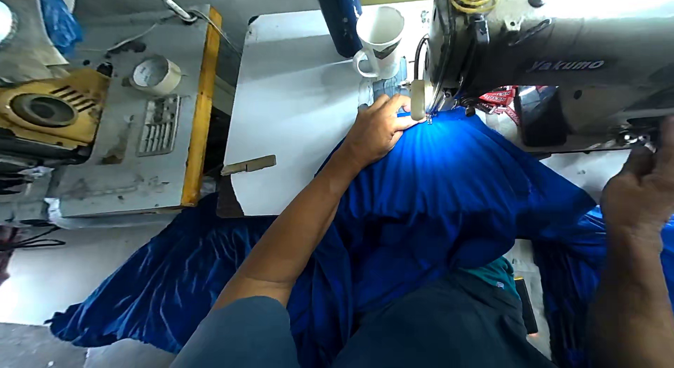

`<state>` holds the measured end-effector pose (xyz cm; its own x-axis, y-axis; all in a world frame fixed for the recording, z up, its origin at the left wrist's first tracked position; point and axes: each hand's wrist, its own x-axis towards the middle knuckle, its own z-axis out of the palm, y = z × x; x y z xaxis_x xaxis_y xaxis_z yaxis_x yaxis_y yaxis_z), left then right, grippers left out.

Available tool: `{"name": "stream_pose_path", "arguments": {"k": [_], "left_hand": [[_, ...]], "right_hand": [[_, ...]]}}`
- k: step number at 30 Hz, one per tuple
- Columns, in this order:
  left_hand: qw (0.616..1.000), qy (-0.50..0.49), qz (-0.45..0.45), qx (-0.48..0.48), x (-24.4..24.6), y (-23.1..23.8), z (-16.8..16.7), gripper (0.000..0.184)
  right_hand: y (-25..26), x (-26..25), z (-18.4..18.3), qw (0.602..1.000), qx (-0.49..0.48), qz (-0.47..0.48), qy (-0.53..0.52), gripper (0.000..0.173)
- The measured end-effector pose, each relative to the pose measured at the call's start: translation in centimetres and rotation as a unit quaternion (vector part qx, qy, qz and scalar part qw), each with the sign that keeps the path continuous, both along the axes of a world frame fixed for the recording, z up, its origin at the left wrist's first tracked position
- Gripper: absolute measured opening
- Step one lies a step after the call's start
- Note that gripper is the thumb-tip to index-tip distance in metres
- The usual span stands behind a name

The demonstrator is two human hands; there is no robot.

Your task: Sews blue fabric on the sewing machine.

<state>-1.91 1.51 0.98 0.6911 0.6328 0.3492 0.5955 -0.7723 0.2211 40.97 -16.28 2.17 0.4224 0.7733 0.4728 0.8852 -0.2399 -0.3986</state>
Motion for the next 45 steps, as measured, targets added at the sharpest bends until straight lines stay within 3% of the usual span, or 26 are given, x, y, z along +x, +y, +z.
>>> {"name": "stream_pose_path", "arguments": {"k": [8,45], "left_hand": [[1.000,0.004,0.010,-0.002,0.1,-0.1,0.2,0.042],[1.000,-0.024,-0.018,0.009,-0.3,-0.3,0.4,0.039]], "right_hand": [[0.3,-2.0,0.9,0.995,-0.099,0.008,-0.027,0.044],[0.3,-2.0,-0.3,0.995,-0.084,-0.016,-0.043,0.044]]}}
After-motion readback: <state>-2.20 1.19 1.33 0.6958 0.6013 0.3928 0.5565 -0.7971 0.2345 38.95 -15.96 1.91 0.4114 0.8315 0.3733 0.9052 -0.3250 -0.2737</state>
